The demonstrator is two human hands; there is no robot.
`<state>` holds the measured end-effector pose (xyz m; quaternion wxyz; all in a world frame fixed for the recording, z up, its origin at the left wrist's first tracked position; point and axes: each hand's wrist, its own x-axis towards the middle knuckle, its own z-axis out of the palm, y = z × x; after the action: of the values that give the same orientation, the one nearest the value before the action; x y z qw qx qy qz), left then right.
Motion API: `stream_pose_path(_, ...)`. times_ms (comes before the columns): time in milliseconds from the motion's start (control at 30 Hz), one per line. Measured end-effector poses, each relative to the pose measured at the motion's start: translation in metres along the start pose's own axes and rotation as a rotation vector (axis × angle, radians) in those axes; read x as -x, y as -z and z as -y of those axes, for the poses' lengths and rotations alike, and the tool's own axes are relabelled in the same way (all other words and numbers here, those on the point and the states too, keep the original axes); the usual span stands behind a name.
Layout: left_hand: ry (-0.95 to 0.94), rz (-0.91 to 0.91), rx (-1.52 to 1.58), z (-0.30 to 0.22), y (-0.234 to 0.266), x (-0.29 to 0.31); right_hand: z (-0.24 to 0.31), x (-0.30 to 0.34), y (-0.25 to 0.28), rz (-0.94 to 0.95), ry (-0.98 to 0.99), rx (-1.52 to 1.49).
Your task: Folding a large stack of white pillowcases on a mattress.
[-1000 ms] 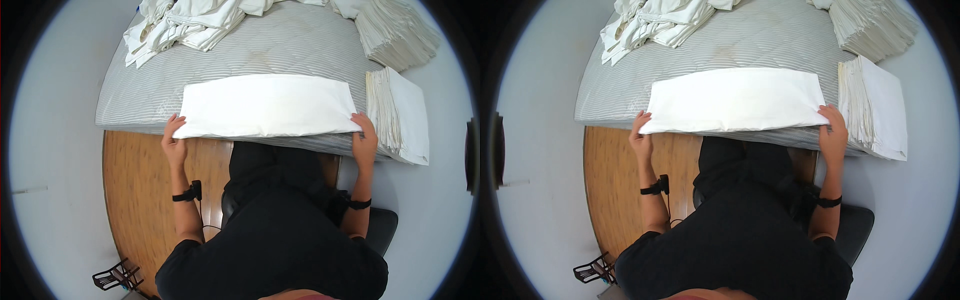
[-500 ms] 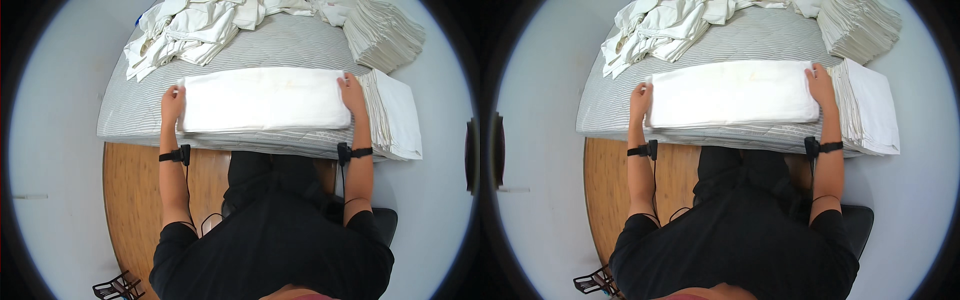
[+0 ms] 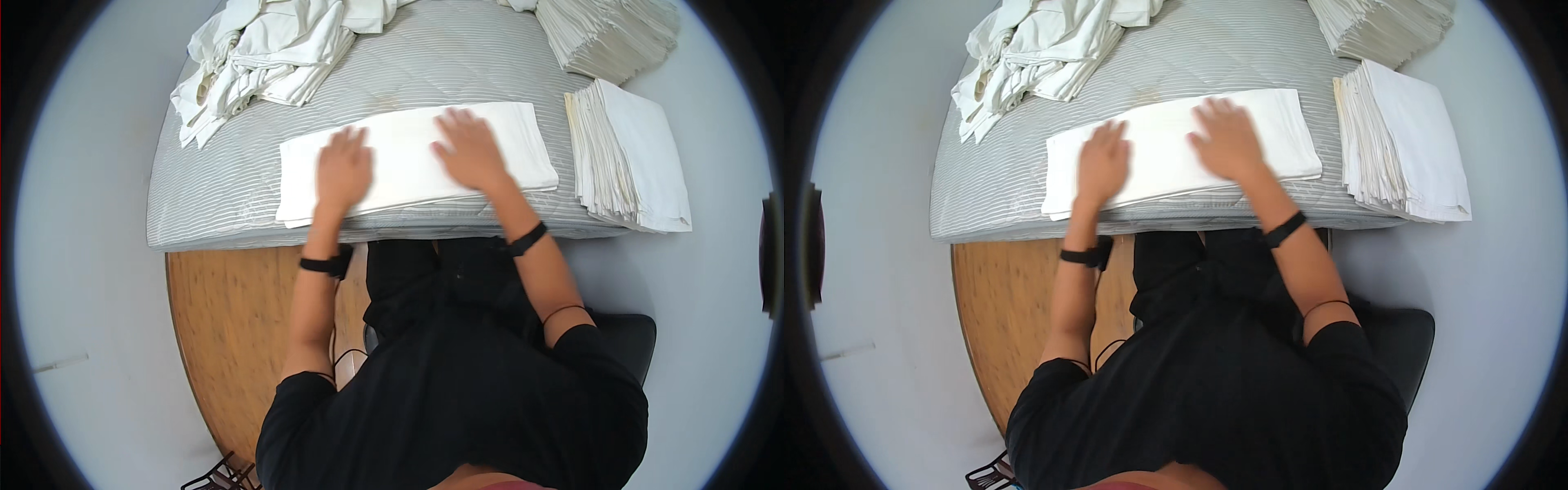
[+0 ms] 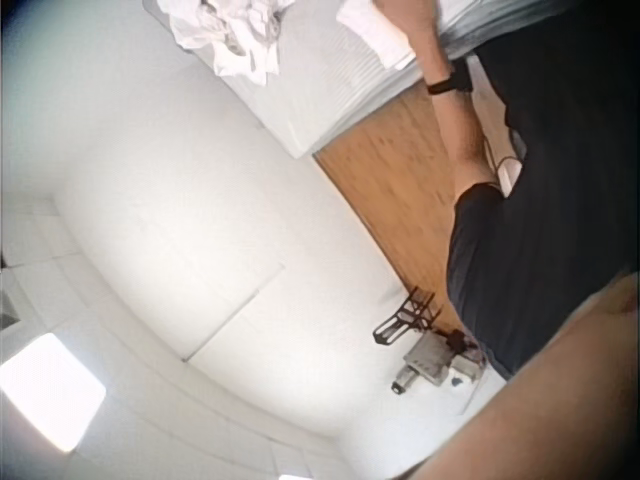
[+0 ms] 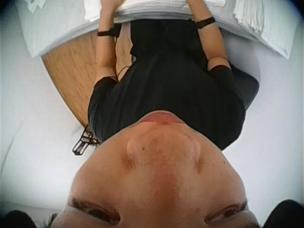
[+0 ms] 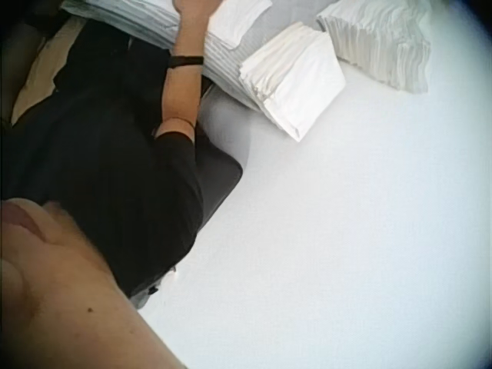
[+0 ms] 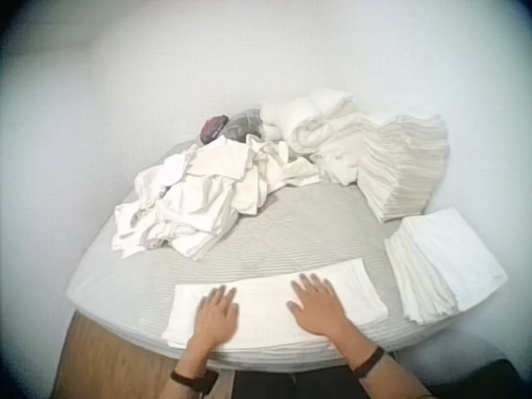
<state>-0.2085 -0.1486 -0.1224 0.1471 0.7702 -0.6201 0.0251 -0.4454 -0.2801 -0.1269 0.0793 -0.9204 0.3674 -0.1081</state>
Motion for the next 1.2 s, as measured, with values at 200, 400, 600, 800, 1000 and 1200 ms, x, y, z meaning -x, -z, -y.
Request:
stream_pose_path(200, 0.309, -0.014, 0.065, 0.114, 0.031, 0.051, -0.161, 0.06, 0.012, -0.13, -0.469, 0.069)
stream_pose_path(400, 0.347, -0.173, 0.488, 0.151, 0.029, 0.065, -0.079, 0.067, 0.078, 0.007, -0.822, -0.112)
stream_pose_path(600, 0.446, -0.186, 0.517, 0.151, 0.035, 0.06, -0.14, 0.058, 0.079, 0.176, -0.638, -0.44)
stream_pose_path(800, 0.145, -0.333, 0.649, 0.166, 0.023, 0.068, -0.031, 0.015, 0.138, -0.155, -0.46, -0.864)
stream_pose_path(1000, 0.191, -0.367, 0.631, 0.163, 0.017, 0.072, 0.108, -0.06, 0.123, -0.15, 0.039, -0.571)
stream_pose_path(1200, 0.289, -0.303, 0.861, 0.162, 0.01, 0.064, 0.235, -0.093, 0.011, -0.005, 0.171, -0.574)
